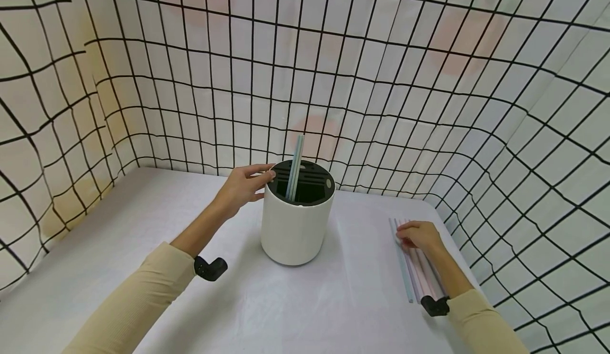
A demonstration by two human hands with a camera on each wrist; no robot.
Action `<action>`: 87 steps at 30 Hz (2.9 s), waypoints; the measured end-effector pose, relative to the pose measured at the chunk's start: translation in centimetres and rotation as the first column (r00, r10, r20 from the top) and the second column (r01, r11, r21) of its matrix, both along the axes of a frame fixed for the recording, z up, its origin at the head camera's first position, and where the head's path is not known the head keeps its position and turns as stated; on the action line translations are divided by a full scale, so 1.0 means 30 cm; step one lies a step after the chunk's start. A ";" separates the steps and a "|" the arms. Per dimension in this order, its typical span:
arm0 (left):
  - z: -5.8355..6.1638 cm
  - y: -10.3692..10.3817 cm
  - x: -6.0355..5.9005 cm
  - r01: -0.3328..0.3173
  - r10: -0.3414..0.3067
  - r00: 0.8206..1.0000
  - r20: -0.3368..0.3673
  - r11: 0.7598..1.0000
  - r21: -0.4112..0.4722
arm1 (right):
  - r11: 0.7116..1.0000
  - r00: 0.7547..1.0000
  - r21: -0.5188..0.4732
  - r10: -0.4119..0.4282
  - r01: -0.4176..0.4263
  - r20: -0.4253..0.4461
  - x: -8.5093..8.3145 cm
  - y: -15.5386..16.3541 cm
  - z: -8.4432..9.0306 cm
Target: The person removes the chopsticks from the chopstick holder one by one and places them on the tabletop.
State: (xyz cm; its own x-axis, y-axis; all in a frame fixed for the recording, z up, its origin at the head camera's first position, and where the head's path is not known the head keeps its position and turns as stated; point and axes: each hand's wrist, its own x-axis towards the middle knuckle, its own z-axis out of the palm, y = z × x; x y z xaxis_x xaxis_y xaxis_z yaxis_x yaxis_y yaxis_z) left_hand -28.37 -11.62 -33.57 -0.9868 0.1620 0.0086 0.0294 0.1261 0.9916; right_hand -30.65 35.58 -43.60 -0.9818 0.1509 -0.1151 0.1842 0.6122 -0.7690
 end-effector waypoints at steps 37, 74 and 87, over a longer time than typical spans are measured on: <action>0.000 -0.002 0.001 0.020 -0.020 1.000 -0.011 1.000 -0.005 | 0.857 0.850 -0.131 0.452 -0.498 -0.269 0.101 -0.789 0.528; -0.001 -0.007 0.002 0.022 -0.022 1.000 -0.013 1.000 0.018 | 0.861 0.878 -0.231 0.387 -0.454 -0.281 0.095 -0.827 0.533; -0.002 -0.004 -0.001 0.010 -0.010 1.000 -0.002 1.000 0.021 | 0.808 0.893 -0.437 0.228 -0.396 -0.388 0.109 -0.753 0.603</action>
